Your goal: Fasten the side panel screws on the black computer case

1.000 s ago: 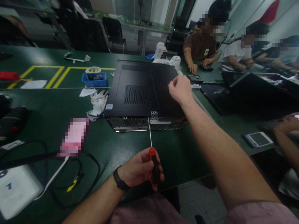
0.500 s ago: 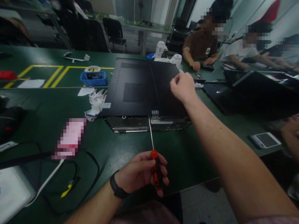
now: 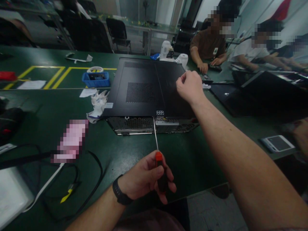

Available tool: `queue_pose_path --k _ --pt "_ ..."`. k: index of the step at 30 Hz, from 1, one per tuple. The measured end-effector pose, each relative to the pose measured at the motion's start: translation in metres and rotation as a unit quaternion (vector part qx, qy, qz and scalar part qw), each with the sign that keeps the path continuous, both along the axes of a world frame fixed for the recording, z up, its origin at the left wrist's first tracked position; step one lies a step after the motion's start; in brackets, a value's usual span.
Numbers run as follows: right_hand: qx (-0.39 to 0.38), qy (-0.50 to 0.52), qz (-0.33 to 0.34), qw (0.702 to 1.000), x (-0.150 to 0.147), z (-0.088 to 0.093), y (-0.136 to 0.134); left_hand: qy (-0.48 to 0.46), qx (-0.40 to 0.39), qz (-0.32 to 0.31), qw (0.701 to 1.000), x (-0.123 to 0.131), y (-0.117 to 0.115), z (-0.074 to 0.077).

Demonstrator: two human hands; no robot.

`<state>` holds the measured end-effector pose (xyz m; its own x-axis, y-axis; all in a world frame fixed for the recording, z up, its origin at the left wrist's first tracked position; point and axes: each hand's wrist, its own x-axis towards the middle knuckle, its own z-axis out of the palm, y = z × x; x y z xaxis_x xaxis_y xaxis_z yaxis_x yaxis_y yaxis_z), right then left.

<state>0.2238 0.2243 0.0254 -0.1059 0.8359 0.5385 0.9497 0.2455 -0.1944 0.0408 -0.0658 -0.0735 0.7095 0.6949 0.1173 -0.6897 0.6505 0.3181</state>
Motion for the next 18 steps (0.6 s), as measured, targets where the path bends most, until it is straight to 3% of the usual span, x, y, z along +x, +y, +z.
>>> queue_pose_path --k 8,18 --pt "0.004 0.028 0.012 1.000 0.002 -0.001 0.002 0.039 -0.046 -0.021 0.998 -0.004 0.001 0.010" --pt "0.016 0.036 0.010 0.999 0.001 -0.003 0.003 0.041 -0.014 0.003 0.999 0.000 0.000 -0.001"
